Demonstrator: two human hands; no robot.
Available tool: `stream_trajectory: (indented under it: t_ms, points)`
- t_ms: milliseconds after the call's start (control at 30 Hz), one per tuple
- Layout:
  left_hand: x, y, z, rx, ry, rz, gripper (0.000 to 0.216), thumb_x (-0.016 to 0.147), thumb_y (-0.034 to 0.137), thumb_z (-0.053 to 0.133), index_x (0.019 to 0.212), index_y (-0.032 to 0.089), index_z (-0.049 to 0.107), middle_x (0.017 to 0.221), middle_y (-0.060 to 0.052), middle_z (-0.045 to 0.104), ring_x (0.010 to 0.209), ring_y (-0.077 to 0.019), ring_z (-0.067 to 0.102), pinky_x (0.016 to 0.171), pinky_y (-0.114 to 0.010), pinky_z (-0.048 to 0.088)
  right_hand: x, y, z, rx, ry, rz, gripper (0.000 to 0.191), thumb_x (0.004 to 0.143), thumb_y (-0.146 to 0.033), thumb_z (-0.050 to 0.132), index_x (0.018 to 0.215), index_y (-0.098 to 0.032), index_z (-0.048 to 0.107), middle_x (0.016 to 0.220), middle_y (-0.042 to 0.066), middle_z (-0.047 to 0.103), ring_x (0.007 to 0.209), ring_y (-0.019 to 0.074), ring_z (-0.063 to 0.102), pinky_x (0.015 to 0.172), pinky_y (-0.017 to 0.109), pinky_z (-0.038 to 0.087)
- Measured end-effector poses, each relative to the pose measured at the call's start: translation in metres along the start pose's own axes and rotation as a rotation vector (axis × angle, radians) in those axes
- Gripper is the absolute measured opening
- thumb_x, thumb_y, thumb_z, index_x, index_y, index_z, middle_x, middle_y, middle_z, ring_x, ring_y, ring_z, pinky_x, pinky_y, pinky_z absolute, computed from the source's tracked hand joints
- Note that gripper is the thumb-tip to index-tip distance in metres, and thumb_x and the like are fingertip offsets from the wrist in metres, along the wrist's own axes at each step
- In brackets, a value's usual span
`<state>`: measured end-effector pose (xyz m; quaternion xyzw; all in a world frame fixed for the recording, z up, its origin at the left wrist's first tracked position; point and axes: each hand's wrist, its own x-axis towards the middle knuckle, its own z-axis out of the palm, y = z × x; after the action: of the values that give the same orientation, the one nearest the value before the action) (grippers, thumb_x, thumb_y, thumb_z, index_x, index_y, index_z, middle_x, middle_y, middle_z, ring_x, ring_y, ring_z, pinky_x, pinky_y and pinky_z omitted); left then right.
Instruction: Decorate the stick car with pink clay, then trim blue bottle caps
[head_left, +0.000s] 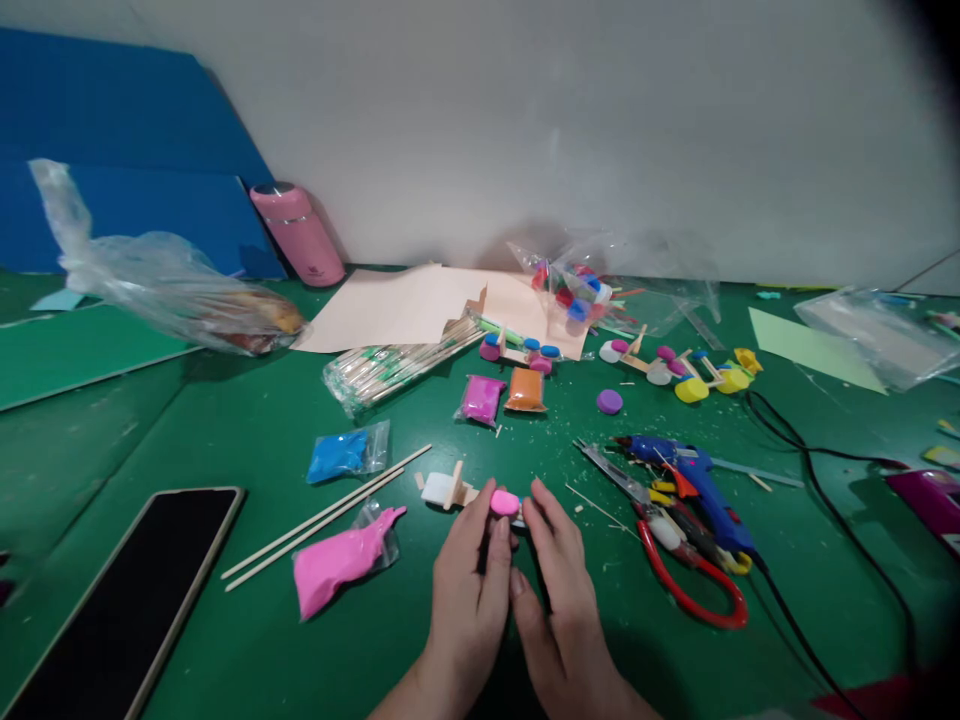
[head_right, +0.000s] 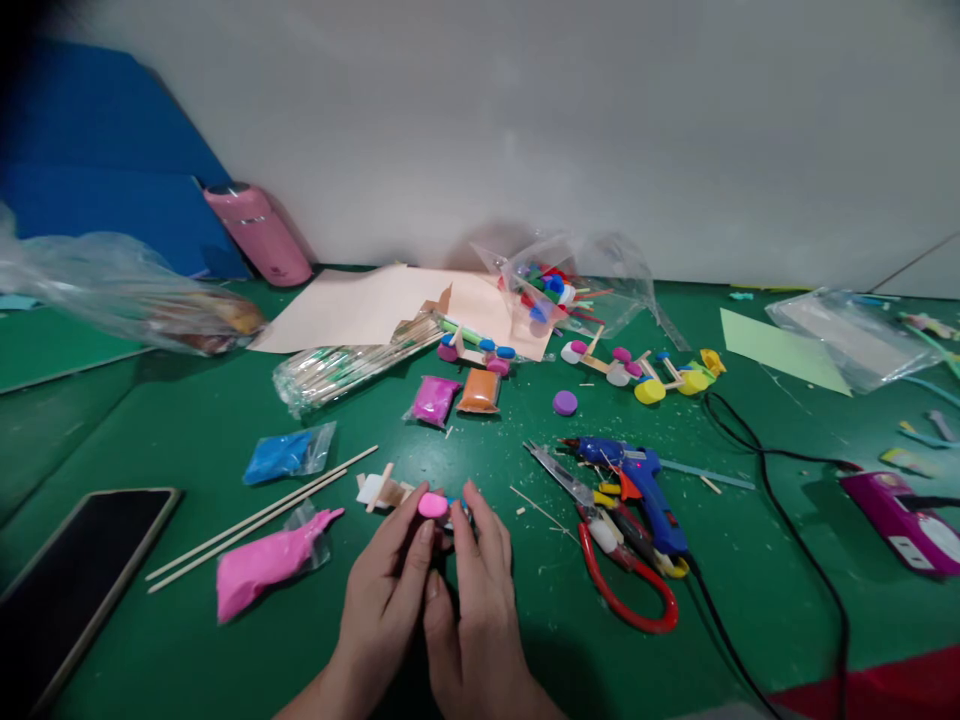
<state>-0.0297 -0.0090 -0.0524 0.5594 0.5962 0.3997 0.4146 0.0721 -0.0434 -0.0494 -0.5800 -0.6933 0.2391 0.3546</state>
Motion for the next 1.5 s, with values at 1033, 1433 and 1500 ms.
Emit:
stream_trajectory:
  t_ms: [1033,1433,1500]
  points:
    - [-0.012,-0.008,0.001,-0.053,0.045,0.114,0.038,0.082,0.020,0.044,0.119,0.027,0.044,0.122,-0.004,0.051,0.111,-0.0152,0.045,0.095,-0.029,0.036,0.049,0.015,-0.007,0.114,0.045,-0.067,0.021,0.078,-0.023,0.056,0.099,-0.023,0.057,0.092,0.002,0.061,0.085,0.0160,0.053,0.074,0.029,0.043]
    - [-0.014,-0.006,0.001,-0.153,0.044,0.026,0.039,0.081,0.024,0.046,0.119,0.025,0.042,0.121,-0.007,0.050,0.106,-0.0200,0.050,0.091,-0.036,0.039,0.045,0.017,-0.002,0.115,0.077,-0.071,0.027,0.076,-0.023,0.056,0.103,-0.022,0.055,0.095,0.004,0.061,0.087,0.0171,0.053,0.076,0.031,0.044]
    - [-0.013,-0.005,0.000,-0.160,0.037,0.022,0.038,0.080,0.024,0.046,0.118,0.024,0.043,0.120,-0.008,0.050,0.106,-0.0209,0.050,0.091,-0.037,0.039,0.045,0.017,-0.002,0.109,0.082,-0.072,0.027,0.077,-0.024,0.055,0.103,-0.022,0.054,0.096,0.004,0.061,0.088,0.0175,0.053,0.076,0.031,0.044]
